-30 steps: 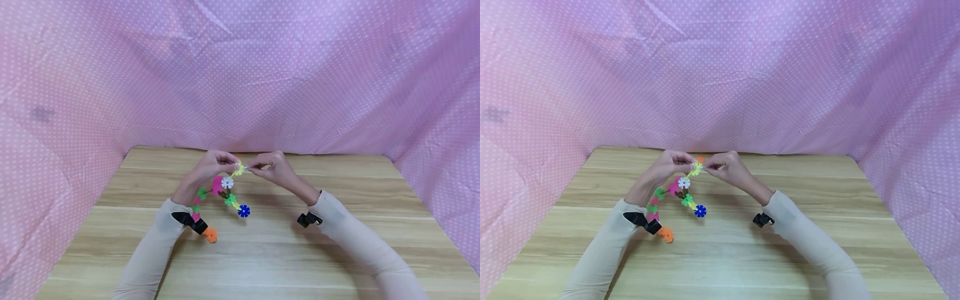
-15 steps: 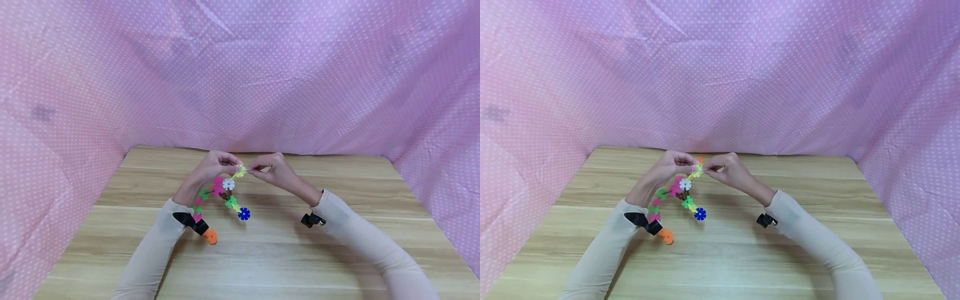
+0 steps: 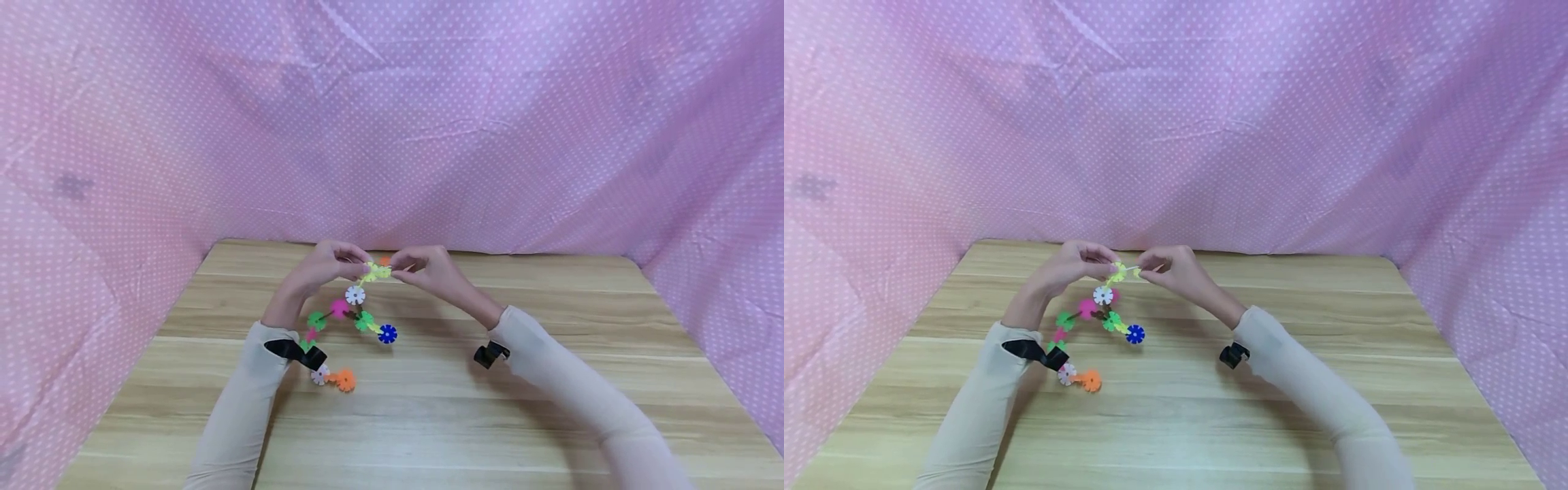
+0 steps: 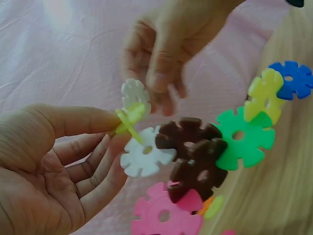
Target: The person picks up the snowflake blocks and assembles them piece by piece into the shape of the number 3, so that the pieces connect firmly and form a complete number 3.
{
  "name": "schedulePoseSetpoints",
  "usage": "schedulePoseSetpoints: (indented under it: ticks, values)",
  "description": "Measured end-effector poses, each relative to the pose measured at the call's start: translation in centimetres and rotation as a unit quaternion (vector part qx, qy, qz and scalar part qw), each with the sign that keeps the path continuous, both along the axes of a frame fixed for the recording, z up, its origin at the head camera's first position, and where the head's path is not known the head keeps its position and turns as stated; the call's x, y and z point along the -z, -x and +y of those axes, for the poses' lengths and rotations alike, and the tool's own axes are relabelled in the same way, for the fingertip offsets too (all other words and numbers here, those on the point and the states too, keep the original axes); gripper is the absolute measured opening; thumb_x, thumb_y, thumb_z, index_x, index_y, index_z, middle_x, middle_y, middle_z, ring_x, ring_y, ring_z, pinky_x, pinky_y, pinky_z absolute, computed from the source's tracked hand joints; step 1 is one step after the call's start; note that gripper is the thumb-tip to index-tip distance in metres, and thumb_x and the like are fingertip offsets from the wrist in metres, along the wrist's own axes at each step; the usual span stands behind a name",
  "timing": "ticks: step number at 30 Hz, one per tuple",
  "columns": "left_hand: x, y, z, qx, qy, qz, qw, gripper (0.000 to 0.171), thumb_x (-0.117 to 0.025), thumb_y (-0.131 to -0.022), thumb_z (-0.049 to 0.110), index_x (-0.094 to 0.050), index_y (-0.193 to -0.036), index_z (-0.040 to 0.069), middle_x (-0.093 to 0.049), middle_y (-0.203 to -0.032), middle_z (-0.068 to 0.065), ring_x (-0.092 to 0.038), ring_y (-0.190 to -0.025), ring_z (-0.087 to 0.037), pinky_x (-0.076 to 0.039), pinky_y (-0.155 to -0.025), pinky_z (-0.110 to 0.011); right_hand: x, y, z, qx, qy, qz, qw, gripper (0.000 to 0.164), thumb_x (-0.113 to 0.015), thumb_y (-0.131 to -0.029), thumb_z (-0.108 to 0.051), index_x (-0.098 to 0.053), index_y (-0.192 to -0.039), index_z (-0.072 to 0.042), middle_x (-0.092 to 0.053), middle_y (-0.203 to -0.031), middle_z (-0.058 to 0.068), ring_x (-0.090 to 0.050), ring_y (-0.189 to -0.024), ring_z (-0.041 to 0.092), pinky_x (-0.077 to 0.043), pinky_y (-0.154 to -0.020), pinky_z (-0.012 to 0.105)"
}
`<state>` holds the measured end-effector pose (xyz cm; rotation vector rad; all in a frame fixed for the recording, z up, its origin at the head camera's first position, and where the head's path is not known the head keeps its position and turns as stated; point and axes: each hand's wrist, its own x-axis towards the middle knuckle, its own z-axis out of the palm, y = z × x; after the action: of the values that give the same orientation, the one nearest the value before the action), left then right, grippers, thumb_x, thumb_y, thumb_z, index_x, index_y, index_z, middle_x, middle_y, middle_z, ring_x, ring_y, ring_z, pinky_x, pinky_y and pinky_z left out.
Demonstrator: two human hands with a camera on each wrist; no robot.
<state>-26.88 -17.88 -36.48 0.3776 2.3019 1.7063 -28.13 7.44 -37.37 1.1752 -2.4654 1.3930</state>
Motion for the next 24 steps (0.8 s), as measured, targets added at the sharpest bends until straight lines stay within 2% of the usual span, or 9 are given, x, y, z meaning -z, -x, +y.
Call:
schedulePoseSetpoints:
  ticks: [3,6,10,13,16,20,24]
  values:
    - [-0.3,0.1,-1.1,-0.016,0.013,0.005,0.9998,0.025,-0.076,-0.090,0.013,-0.071,-0.110,-0.001,-0.071,-0.093,-0.004,-0.069,-0.088,-0.022,-0.059,-0.094,-0.050,0.6,0.7,-0.5,0.008,-0.003,-0.072,0.997,0.013,-0.075,-0.090,-0.004,-0.076,-0.103,-0.001,-0.078,-0.099,0.013,-0.074,-0.089,0.025,-0.063,-0.075,0.031]
    - [-0.5,0.1,-1.9,-0.027,0.027,0.009,0.9992,0.024,-0.076,-0.091,0.014,-0.071,-0.109,-0.001,-0.071,-0.093,-0.004,-0.069,-0.090,-0.023,-0.060,-0.093,-0.047,1.7,1.6,-1.0,-0.010,-0.002,-0.135,0.991,0.016,-0.075,-0.090,-0.001,-0.074,-0.105,0.004,-0.077,-0.100,0.017,-0.074,-0.089,0.030,-0.063,-0.078,0.034]
    - [-0.7,0.2,-2.6,-0.033,0.039,0.013,0.9986,0.025,-0.075,-0.091,0.013,-0.070,-0.110,-0.002,-0.069,-0.094,-0.005,-0.068,-0.089,-0.021,-0.060,-0.092,-0.045,3.2,2.5,-2.1,-0.042,-0.022,-0.195,0.980,0.021,-0.074,-0.088,0.003,-0.072,-0.109,0.008,-0.076,-0.099,0.021,-0.073,-0.087,0.029,-0.063,-0.080,0.035]
    - [-0.6,0.4,-2.8,-0.031,0.037,0.013,0.9987,0.025,-0.074,-0.091,0.011,-0.069,-0.111,-0.003,-0.069,-0.095,-0.007,-0.067,-0.088,-0.020,-0.059,-0.094,-0.048,4.3,3.1,-3.1,-0.064,-0.049,-0.224,0.971,0.025,-0.073,-0.087,0.005,-0.071,-0.112,0.007,-0.075,-0.098,0.023,-0.072,-0.082,0.025,-0.063,-0.076,0.035]
    - [-0.3,0.5,-3.0,-0.028,0.035,0.010,0.9989,0.025,-0.074,-0.092,0.011,-0.069,-0.111,-0.004,-0.069,-0.096,-0.007,-0.067,-0.088,-0.020,-0.059,-0.094,-0.049,5.2,3.5,-4.1,-0.083,-0.081,-0.224,0.968,0.028,-0.076,-0.086,0.004,-0.070,-0.114,0.007,-0.074,-0.098,0.022,-0.070,-0.080,0.021,-0.062,-0.072,0.030]
    - [-0.1,0.6,-3.0,-0.031,0.031,0.007,0.9990,0.024,-0.074,-0.093,0.011,-0.069,-0.111,-0.004,-0.069,-0.096,-0.008,-0.068,-0.089,-0.022,-0.058,-0.095,-0.052,5.8,3.9,-5.2,-0.087,-0.122,-0.188,0.971,0.033,-0.080,-0.085,-0.001,-0.071,-0.116,0.004,-0.074,-0.098,0.018,-0.067,-0.082,0.014,-0.058,-0.074,0.021]
    - [-0.2,0.5,-2.9,-0.029,0.032,0.006,0.9990,0.024,-0.073,-0.093,0.011,-0.069,-0.111,-0.003,-0.069,-0.097,-0.007,-0.067,-0.089,-0.021,-0.057,-0.096,-0.054,6.1,4.1,-5.9,-0.090,-0.144,-0.164,0.972,0.035,-0.081,-0.084,-0.005,-0.071,-0.118,0.000,-0.071,-0.096,0.012,-0.062,-0.081,0.011,-0.054,-0.073,0.018]
